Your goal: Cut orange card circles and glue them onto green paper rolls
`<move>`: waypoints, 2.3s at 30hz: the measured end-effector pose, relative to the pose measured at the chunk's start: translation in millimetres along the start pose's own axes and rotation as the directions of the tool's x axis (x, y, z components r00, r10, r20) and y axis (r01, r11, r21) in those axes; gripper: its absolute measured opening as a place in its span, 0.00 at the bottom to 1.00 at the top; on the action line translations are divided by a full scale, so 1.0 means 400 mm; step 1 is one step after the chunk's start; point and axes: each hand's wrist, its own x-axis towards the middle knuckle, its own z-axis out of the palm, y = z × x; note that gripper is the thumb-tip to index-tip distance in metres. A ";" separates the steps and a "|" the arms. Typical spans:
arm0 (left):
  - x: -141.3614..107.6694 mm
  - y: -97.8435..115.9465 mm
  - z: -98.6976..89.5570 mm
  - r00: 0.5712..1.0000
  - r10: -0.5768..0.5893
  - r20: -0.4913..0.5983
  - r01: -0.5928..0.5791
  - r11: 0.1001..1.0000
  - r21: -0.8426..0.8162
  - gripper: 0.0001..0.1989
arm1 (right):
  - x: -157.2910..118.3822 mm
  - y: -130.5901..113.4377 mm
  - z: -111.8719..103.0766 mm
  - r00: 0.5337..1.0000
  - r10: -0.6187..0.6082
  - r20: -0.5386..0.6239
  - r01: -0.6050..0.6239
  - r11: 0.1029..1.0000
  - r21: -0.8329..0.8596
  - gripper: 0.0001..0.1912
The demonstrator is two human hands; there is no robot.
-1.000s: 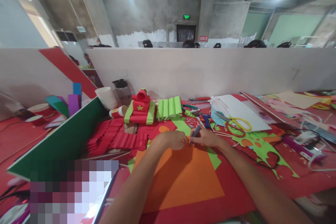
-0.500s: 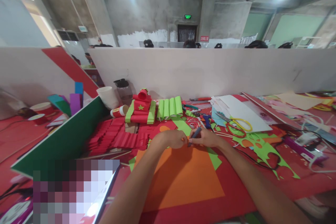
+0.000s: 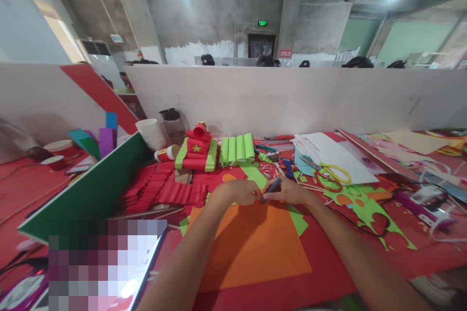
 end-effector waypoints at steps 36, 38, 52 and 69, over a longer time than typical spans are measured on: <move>0.025 0.143 0.062 0.957 -0.132 -0.257 0.201 0.943 0.266 0.13 | 0.008 -0.012 -0.023 0.933 -0.055 -0.356 0.078 0.996 0.052 0.15; 0.048 0.166 0.087 0.942 -0.105 -0.319 0.201 0.937 0.287 0.13 | 0.017 -0.008 -0.010 0.929 -0.077 -0.361 0.090 0.996 0.021 0.16; 0.122 0.268 0.217 0.906 -0.142 -0.398 0.302 0.875 0.377 0.18 | 0.044 0.018 0.036 0.985 -0.032 -0.169 0.043 0.997 0.063 0.19; 0.113 0.278 0.229 0.878 -0.126 -0.463 0.342 0.840 0.421 0.16 | 0.038 0.017 0.046 0.995 -0.029 -0.094 0.045 0.985 0.169 0.17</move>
